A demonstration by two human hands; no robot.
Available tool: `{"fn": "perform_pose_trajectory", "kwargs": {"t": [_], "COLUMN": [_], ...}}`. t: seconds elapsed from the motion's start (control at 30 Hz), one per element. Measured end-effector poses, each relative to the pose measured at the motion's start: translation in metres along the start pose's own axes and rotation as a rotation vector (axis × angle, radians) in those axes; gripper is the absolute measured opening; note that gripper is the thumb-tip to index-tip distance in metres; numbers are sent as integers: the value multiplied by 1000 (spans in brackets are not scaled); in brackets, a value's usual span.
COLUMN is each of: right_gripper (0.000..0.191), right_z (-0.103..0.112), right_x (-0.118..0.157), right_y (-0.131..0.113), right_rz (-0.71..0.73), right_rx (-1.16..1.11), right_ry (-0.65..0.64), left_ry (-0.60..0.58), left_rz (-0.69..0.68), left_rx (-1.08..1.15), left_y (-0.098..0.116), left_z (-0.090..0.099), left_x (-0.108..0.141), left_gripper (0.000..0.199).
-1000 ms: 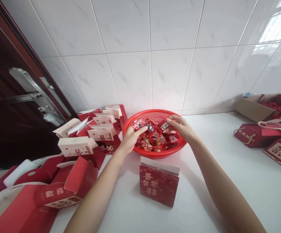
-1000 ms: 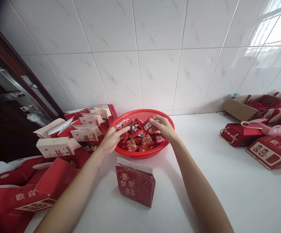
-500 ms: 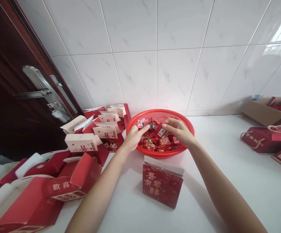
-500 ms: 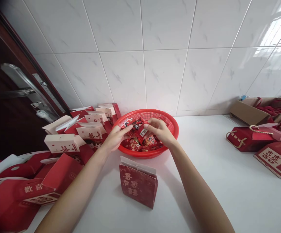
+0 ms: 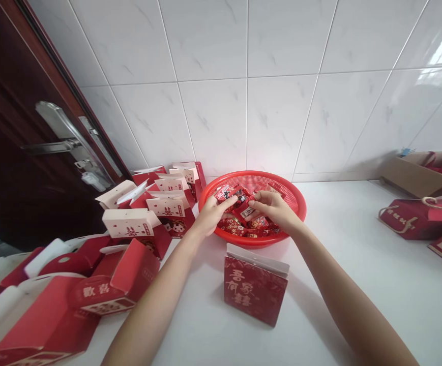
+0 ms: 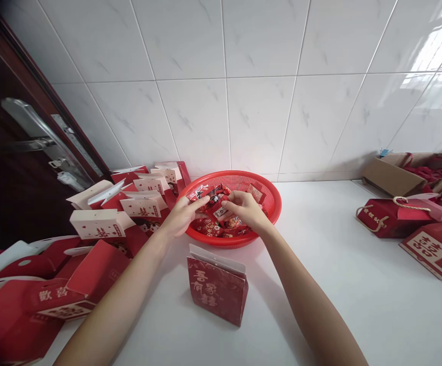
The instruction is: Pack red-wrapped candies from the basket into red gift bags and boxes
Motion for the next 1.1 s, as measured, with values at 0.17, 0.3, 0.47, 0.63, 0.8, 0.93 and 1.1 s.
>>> {"fn": "perform_pose_trajectory", "kwargs": {"t": [0.17, 0.3, 0.47, 0.63, 0.8, 0.93, 1.1], "right_gripper": [41, 41, 38, 41, 43, 41, 42], "right_z": [0, 0, 1, 3, 3, 3, 5], "right_x": [-1, -1, 0, -2, -1, 1, 0], "right_y": [2, 2, -1, -1, -4, -6, -3], "right_rz": [4, 8, 43, 54, 53, 63, 77], "right_rx": [-17, -18, 15, 39, 42, 66, 50], "right_ry": [3, -4, -3, 34, 63, 55, 92], "left_ry": [-131, -161, -141, -146, -151, -128, -184], "left_rz": [-67, -70, -41, -62, -69, -56, -42], "left_rx": [1, 35, 59, 38, 19, -13, -24], "left_y": [0, 0, 0, 0, 0, 0, 1], "left_z": [-4, -6, -6, -6, -5, -5, -7], "left_x": [-1, -1, 1, 1, 1, 1, 3], "left_gripper": [44, 46, 49, 49, 48, 45, 45]}}
Point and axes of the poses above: each hand's wrist, its own x-axis away from the middle knuckle, its own z-axis out of the back of the hand, y = z × x, the point moved 4 cm from there along -x, towards the middle knuckle, and after that the axes turned 9 degrees about x, right-handed, at the moved point
